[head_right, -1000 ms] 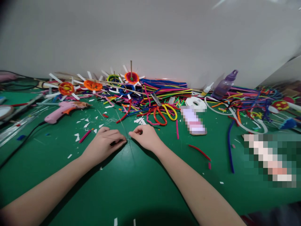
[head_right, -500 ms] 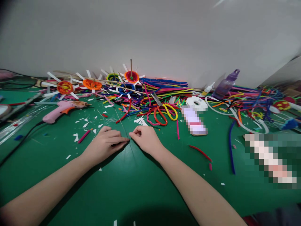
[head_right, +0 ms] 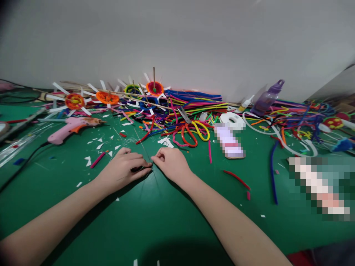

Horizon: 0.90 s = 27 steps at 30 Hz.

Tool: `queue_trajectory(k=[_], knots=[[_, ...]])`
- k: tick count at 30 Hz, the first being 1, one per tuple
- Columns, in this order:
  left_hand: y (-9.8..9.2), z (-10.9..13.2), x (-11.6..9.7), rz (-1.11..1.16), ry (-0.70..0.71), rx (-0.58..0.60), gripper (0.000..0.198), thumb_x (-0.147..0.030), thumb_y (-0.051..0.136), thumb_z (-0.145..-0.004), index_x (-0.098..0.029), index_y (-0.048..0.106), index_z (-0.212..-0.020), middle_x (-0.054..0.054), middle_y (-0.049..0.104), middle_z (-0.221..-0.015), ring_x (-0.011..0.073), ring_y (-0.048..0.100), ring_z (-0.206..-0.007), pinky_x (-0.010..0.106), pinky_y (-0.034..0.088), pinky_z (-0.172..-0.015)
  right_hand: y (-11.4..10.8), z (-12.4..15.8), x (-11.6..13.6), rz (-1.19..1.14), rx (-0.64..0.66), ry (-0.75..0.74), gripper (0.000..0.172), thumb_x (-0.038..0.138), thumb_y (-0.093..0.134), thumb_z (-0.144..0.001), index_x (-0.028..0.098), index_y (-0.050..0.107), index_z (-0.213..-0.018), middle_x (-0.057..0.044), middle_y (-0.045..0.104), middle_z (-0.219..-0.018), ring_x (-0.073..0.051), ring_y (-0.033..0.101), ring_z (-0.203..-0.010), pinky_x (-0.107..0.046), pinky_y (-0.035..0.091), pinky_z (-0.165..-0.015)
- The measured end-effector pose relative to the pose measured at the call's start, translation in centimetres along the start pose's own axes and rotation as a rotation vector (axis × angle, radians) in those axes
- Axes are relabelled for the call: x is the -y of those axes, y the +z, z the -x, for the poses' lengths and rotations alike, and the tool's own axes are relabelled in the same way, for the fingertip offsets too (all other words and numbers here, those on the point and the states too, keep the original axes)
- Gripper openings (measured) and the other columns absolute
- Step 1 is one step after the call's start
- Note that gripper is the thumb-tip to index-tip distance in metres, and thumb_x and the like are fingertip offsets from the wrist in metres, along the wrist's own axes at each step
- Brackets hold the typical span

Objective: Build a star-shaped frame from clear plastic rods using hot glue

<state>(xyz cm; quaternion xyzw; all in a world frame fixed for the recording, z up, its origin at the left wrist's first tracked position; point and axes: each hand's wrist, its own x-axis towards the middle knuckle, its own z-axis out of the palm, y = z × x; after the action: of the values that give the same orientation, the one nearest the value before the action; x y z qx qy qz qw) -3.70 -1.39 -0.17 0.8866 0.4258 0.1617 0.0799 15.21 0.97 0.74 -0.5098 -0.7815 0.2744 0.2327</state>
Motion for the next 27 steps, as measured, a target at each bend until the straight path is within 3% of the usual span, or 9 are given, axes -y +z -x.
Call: queue_trajectory(k=[19, 27], knots=[[0.04, -0.07, -0.18, -0.011, -0.021, 0.013, 0.021, -0.035, 0.046, -0.089, -0.023, 0.064, -0.088, -0.001, 0.064, -0.077, 0.0129, 0.057, -0.075, 0.034, 0.026, -0.078, 0.10, 0.00, 0.43, 0.077, 0.046, 0.042, 0.017, 0.030, 0.059, -0.081, 0.018, 0.065, -0.071, 0.000, 0.064, -0.065, -0.010, 0.051, -0.058, -0.023, 0.030, -0.052], [-0.05, 0.41, 0.13, 0.050, 0.000, -0.026, 0.020, -0.032, 0.047, -0.089, -0.026, 0.064, -0.096, -0.002, 0.062, -0.075, 0.0112, 0.055, -0.072, 0.033, 0.027, -0.081, 0.32, 0.18, -0.29, -0.040, 0.001, 0.016, 0.033, 0.046, 0.052, -0.084, 0.018, 0.063, -0.072, 0.000, 0.061, -0.064, -0.010, 0.050, -0.058, -0.024, 0.032, -0.053]])
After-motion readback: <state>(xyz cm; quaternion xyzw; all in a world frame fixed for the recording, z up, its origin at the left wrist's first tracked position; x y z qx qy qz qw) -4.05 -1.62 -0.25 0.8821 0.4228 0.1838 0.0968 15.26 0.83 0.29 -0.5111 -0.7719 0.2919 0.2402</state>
